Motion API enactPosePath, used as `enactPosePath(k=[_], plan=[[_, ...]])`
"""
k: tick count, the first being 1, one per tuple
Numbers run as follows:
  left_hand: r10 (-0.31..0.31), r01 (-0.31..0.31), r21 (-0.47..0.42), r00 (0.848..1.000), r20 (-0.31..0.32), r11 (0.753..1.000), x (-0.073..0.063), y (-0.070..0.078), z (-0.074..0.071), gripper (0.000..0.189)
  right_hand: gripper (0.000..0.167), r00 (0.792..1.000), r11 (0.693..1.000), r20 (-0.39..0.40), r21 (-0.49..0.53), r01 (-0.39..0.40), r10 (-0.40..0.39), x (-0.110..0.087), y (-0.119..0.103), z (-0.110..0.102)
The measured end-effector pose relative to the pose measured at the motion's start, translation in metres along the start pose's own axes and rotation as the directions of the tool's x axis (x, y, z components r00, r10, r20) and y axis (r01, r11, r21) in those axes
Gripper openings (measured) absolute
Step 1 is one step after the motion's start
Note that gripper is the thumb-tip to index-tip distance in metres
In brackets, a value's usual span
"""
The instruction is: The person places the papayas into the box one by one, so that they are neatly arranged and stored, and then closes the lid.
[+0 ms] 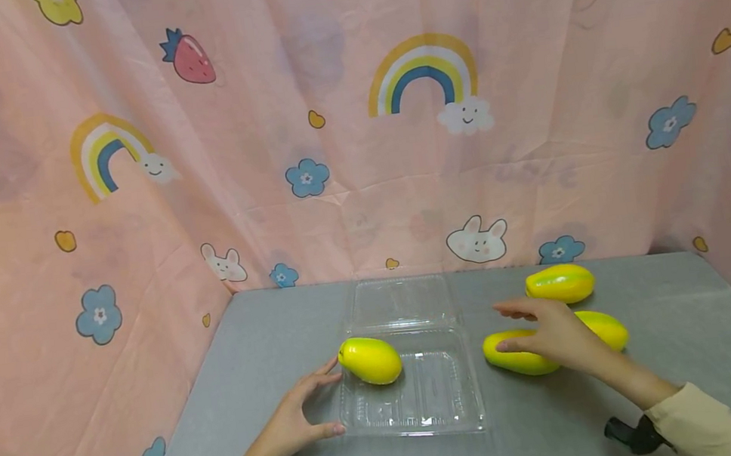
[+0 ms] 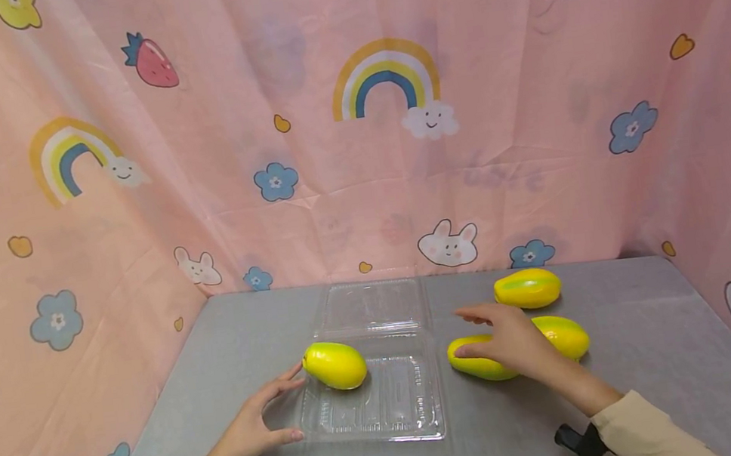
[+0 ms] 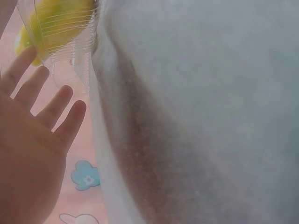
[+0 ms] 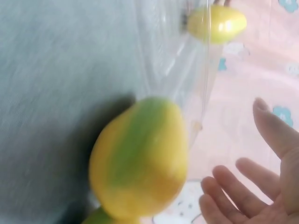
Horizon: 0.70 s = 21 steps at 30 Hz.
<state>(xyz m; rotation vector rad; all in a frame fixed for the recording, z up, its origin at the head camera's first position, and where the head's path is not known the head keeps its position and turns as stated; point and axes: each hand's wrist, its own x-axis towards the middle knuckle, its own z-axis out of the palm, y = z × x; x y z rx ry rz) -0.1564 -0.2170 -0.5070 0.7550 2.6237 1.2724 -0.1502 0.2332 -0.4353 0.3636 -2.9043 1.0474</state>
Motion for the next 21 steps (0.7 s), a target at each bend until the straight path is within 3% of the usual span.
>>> enactPosePath(k=[8,21], plan=[[0.01,-0.01,0.008,1.0,-0.004,1.0,0.0,-0.002,0.001,0.074,0.065,1.0,0.998,0.011,-0.061,0.001,-0.001,-0.007,0.018,-0.009],[0.013,-0.013,0.017,1.0,-0.011,1.0,-0.001,-0.001,0.001,0.075,0.073,0.995,0.992,0.053,-0.09,-0.083,0.088,-0.011,0.034,-0.006]])
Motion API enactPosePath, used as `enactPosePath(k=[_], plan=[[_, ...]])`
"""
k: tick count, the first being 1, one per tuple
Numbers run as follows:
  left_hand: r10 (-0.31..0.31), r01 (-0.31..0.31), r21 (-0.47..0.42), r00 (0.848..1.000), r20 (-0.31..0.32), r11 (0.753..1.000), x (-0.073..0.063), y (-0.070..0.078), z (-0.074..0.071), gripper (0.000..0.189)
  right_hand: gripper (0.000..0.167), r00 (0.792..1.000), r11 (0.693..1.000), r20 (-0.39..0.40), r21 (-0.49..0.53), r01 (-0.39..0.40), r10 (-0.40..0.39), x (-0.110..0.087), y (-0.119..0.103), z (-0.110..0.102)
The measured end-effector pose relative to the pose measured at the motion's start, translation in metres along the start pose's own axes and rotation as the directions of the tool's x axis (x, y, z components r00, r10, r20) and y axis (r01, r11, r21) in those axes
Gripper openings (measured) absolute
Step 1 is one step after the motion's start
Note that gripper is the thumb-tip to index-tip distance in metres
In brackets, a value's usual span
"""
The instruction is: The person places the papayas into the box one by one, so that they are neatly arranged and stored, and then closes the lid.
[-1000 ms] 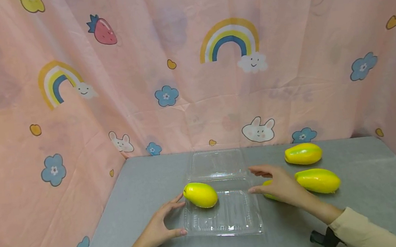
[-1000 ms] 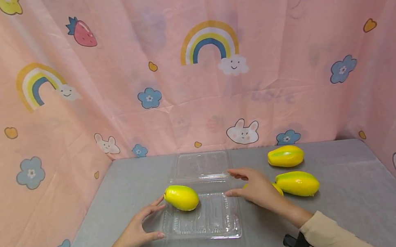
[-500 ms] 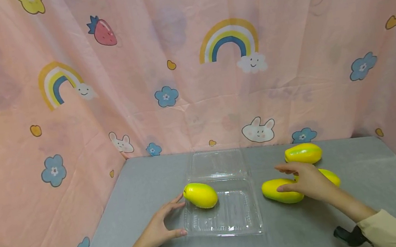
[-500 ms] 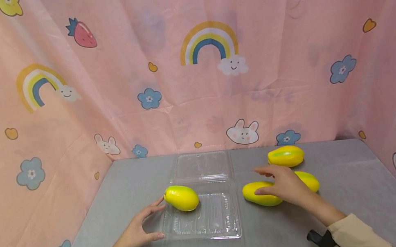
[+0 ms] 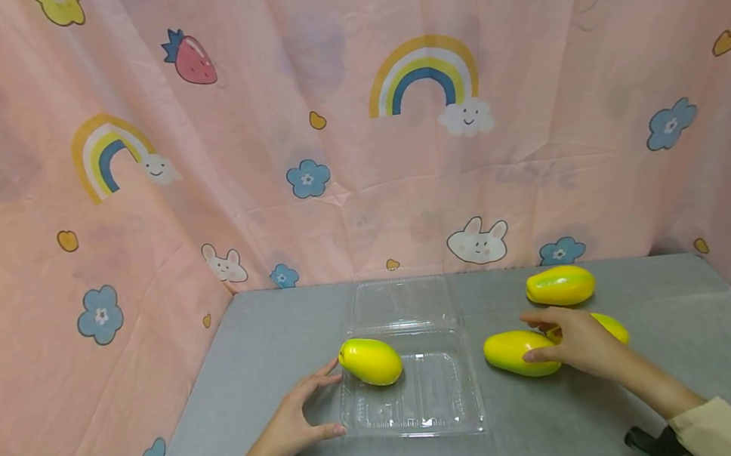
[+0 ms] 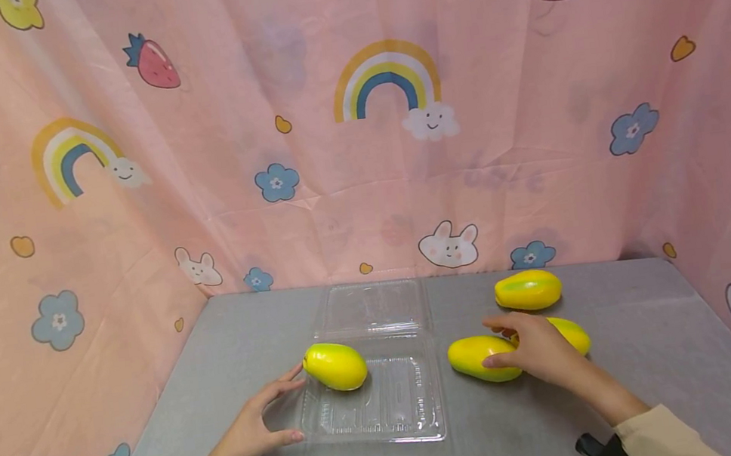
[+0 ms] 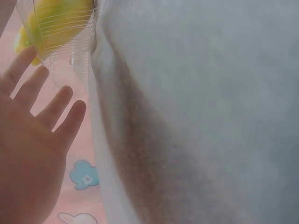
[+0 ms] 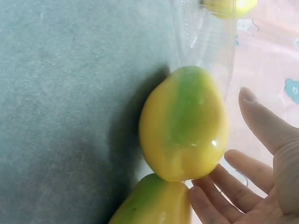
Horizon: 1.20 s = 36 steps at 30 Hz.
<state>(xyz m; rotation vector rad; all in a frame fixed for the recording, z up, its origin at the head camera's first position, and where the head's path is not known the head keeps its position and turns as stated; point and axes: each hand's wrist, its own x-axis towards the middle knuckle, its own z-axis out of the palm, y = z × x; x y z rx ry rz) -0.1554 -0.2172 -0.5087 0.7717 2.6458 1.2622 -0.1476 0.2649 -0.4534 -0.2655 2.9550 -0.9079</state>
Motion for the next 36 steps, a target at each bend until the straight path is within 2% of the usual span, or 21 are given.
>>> enactPosePath(k=[9,17,24,31,36], plan=[[-0.02,0.021,-0.04,1.0,0.011,0.999,0.0,0.0,0.0,0.073,0.075,0.999,0.999,0.016,0.004,-0.041,0.041,-0.004,0.003,0.004],[-0.019,0.02,-0.028,1.0,0.015,0.999,0.001,-0.001,0.0,0.075,0.075,0.999,0.999,0.003,-0.015,-0.036,0.036,-0.007,0.008,0.008],[-0.02,0.02,-0.024,1.0,0.011,1.0,0.001,-0.002,0.001,0.074,0.078,0.998,0.998,-0.01,0.018,-0.066,0.066,-0.01,0.015,0.012],[-0.015,0.016,-0.031,1.0,0.007,0.999,0.001,-0.003,0.001,0.074,0.083,0.991,0.99,-0.001,0.038,-0.135,0.135,-0.012,0.017,0.016],[-0.019,0.019,-0.034,1.0,0.011,0.999,0.0,-0.003,0.001,0.074,0.085,0.99,0.989,0.001,0.057,-0.138,0.139,-0.014,0.019,0.017]])
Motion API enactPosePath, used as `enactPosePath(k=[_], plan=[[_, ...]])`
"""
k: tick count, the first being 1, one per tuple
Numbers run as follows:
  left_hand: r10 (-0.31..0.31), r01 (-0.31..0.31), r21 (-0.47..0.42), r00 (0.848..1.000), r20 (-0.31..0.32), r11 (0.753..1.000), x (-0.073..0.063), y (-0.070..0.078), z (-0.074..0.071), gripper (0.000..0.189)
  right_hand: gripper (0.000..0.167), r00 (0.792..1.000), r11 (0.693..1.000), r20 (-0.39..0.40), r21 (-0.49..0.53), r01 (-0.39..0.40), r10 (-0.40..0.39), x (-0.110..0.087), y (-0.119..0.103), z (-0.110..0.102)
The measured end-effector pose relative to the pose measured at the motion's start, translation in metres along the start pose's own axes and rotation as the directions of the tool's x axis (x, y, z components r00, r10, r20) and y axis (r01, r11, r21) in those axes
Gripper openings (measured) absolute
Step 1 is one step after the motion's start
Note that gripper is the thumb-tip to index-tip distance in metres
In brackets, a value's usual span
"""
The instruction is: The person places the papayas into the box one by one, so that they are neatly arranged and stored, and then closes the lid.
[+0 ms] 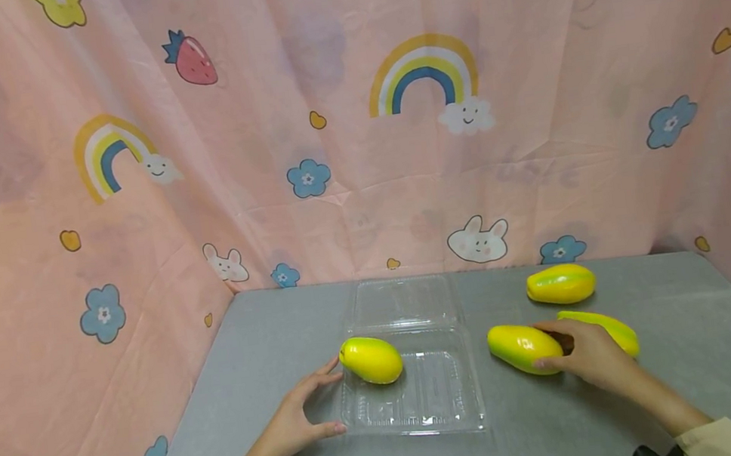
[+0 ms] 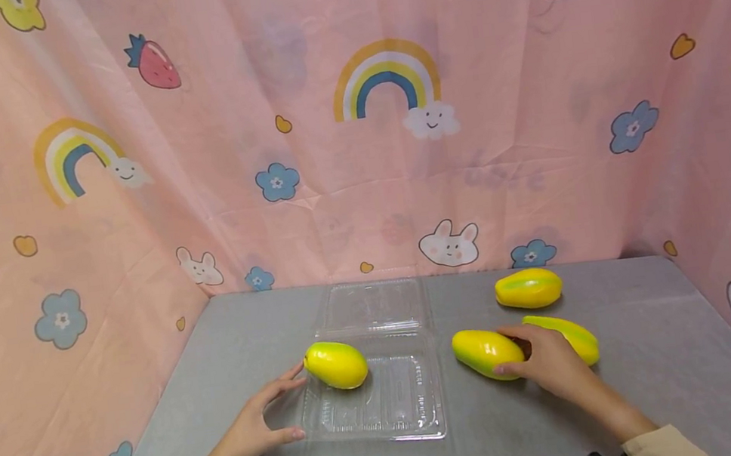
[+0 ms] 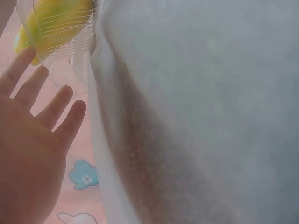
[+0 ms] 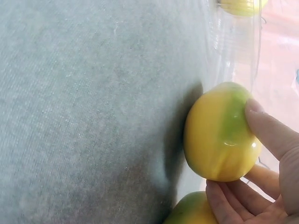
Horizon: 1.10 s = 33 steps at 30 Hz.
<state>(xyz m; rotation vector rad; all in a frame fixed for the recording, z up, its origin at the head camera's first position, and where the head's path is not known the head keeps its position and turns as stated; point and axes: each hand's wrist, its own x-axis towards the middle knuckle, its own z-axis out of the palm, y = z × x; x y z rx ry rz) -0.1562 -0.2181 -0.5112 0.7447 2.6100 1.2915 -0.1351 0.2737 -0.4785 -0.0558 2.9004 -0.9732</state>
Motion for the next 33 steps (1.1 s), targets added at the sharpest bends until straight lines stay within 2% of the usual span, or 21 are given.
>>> enactPosePath(k=[19,26,33], plan=[[-0.022,0.022,-0.005,1.0,0.002,1.0,0.0,0.0,0.0,0.073,0.083,1.0,1.0,-0.016,-0.004,0.026,-0.026,0.001,0.002,0.0],[-0.01,0.01,0.011,1.0,-0.003,1.0,0.0,0.0,0.0,0.074,0.084,1.0,1.0,-0.016,0.0,0.026,-0.026,0.002,-0.003,-0.002],[-0.007,0.007,0.021,1.0,0.0,1.0,0.0,-0.001,0.0,0.074,0.079,0.997,0.998,-0.051,0.02,0.064,-0.062,0.006,-0.01,-0.005]])
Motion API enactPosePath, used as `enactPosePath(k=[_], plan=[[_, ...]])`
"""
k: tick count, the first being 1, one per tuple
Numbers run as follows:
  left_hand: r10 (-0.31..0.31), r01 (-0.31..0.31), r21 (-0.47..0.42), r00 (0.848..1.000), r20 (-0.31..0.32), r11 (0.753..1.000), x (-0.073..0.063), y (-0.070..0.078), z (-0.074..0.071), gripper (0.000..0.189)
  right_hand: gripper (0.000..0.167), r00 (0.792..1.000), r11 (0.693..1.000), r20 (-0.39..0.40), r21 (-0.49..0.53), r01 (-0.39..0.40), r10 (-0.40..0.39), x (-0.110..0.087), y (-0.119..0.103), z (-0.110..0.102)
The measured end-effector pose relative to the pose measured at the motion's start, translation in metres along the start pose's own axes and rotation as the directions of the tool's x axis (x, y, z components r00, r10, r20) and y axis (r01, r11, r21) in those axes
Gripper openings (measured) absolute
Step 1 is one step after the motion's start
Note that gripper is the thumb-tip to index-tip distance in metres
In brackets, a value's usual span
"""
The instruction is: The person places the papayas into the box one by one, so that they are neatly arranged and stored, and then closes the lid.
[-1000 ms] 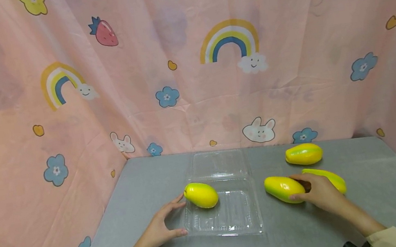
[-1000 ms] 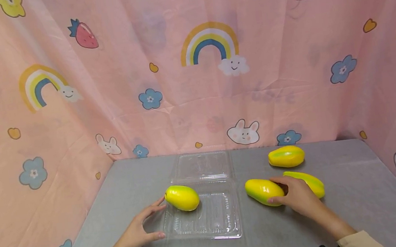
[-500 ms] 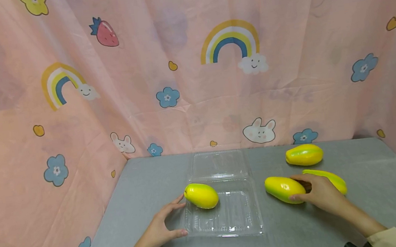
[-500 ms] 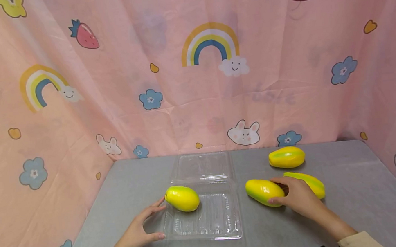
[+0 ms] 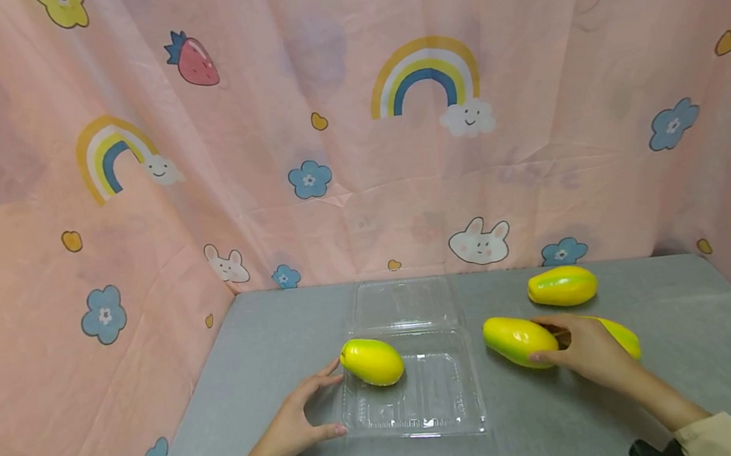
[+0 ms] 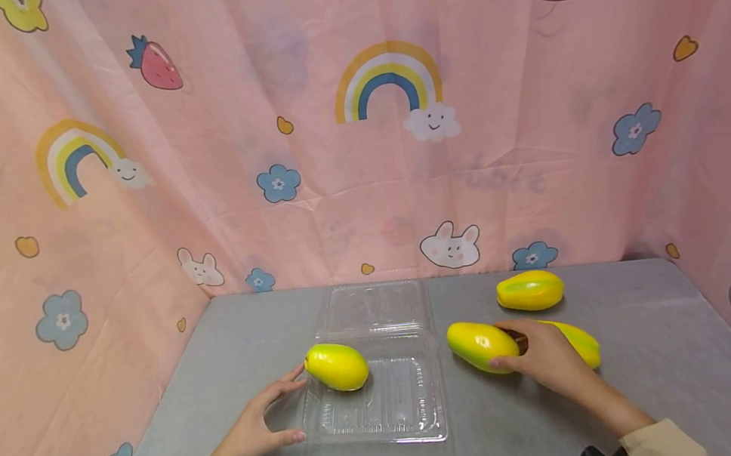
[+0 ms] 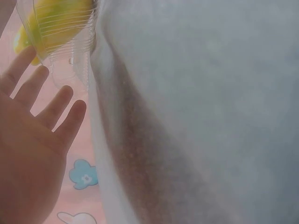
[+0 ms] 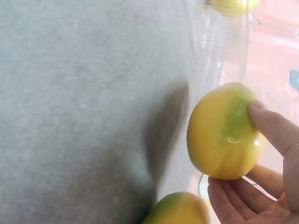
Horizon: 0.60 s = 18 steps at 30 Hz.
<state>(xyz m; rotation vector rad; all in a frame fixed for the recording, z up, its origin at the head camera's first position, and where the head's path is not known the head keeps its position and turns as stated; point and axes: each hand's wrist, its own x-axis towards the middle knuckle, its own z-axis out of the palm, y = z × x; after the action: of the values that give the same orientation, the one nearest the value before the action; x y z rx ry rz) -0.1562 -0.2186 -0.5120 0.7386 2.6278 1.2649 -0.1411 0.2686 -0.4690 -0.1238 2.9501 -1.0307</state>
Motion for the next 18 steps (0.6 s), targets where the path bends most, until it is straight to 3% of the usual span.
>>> enactPosePath(k=[3,14,18], plan=[[-0.013,0.013,-0.003,1.0,0.004,1.0,0.0,0.001,0.0,0.075,0.078,1.0,1.0,-0.015,0.012,0.014,-0.014,0.002,-0.005,-0.001],[0.024,-0.024,0.014,1.0,-0.006,1.0,0.001,-0.002,0.002,0.074,0.076,0.993,0.997,-0.083,-0.004,0.08,-0.08,0.015,-0.023,-0.01],[0.0,0.0,-0.01,1.0,0.001,1.0,0.001,-0.001,0.001,0.074,0.077,0.992,0.996,-0.083,-0.008,0.094,-0.094,0.019,-0.029,-0.011]])
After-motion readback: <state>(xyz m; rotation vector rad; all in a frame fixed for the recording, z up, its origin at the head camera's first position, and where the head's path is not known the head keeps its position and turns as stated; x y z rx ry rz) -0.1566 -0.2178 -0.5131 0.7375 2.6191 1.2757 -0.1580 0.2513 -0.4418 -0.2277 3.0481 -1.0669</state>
